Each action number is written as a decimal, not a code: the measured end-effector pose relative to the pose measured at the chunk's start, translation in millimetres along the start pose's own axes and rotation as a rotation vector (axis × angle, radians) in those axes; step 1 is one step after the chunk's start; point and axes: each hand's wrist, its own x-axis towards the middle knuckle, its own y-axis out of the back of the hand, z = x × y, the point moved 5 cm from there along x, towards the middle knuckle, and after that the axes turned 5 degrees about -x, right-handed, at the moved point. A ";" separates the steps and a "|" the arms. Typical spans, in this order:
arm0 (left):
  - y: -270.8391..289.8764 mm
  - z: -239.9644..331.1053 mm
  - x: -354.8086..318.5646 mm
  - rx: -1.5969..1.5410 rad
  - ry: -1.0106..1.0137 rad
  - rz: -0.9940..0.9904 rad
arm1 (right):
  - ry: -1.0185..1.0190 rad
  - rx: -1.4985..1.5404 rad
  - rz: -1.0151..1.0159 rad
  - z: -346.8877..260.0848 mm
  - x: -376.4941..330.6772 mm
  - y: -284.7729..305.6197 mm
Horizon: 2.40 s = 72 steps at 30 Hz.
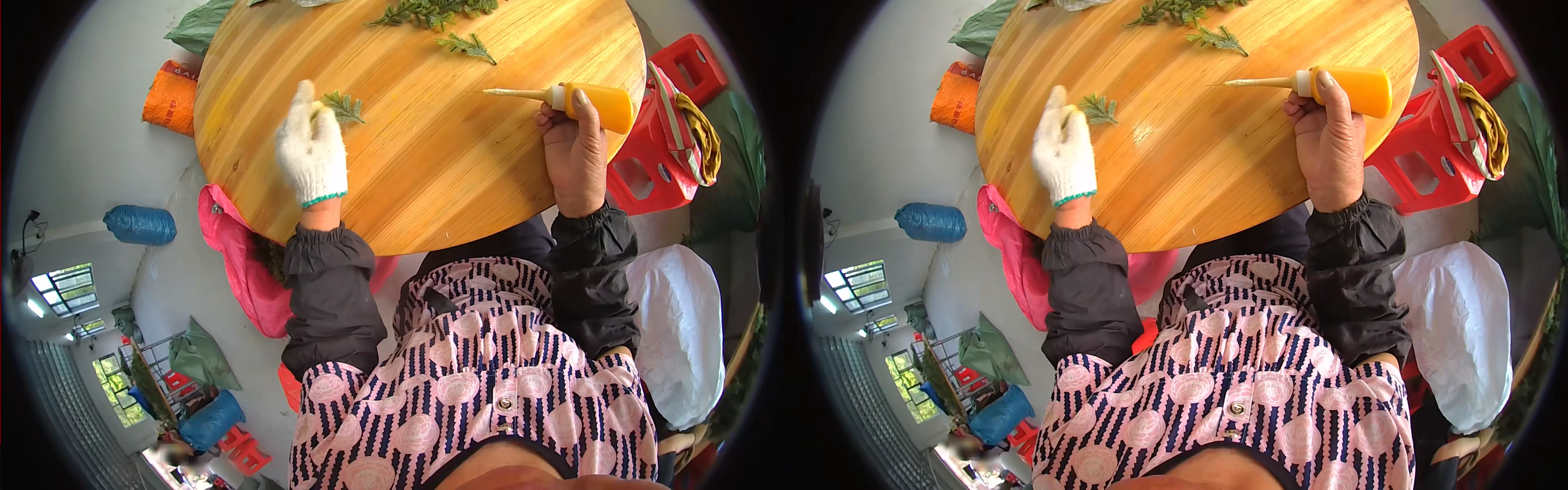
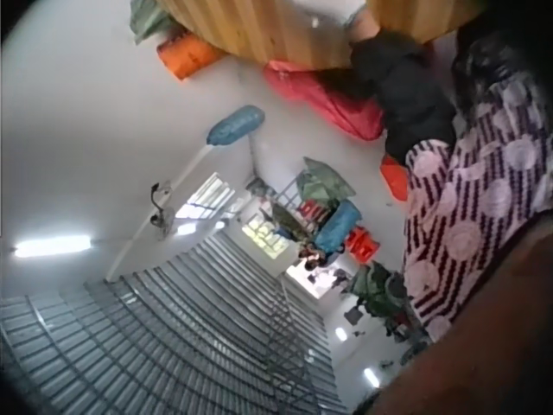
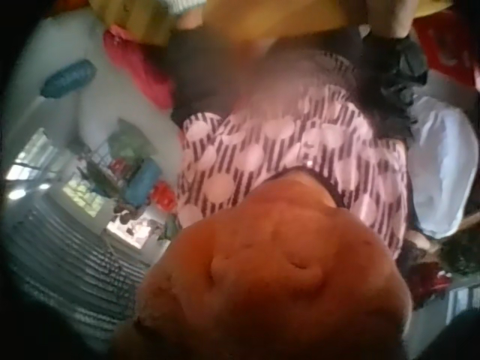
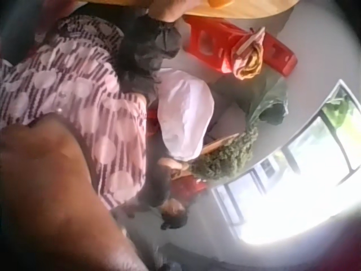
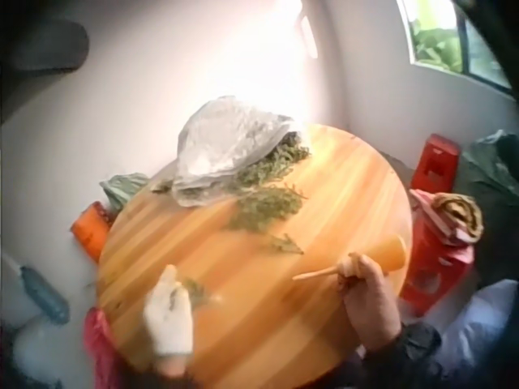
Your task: Applying liquid from a squeeze bottle to the stems of plant bundles on a table.
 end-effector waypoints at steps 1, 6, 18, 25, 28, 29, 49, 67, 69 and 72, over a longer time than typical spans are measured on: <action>-7.2 -4.8 4.7 0.088 -0.028 -0.100 | 0.000 0.001 -0.008 0.6 -0.4 -2.3; -14.7 -31.5 9.4 0.241 -0.044 -0.285 | -0.036 -0.064 -0.021 13.1 -7.1 -30.9; -20.6 -15.2 0.1 0.523 0.012 -0.245 | -0.001 -0.341 -0.411 74.9 2.0 -148.5; -24.4 -9.0 0.8 0.562 0.102 -0.311 | 0.003 -0.449 -0.481 89.7 9.3 -159.9; -22.1 -6.0 2.7 0.592 0.143 -0.341 | -0.001 -0.451 -0.506 92.4 8.0 -164.7; -24.3 -6.6 1.8 0.589 0.145 -0.342 | -0.007 -0.468 -0.508 92.2 8.4 -163.8; -25.6 2.6 1.1 0.565 0.096 -0.265 | 0.029 -0.543 -0.498 90.2 10.2 -158.4; -30.7 10.6 0.3 0.667 0.086 -0.340 | 0.140 -0.595 -0.566 88.1 3.7 -159.6; -28.9 14.3 1.6 0.664 0.099 -0.343 | 0.120 -0.648 -0.596 86.9 2.0 -160.6; -28.6 14.7 2.1 0.660 0.118 -0.356 | 0.106 -0.653 -0.581 84.9 1.4 -159.4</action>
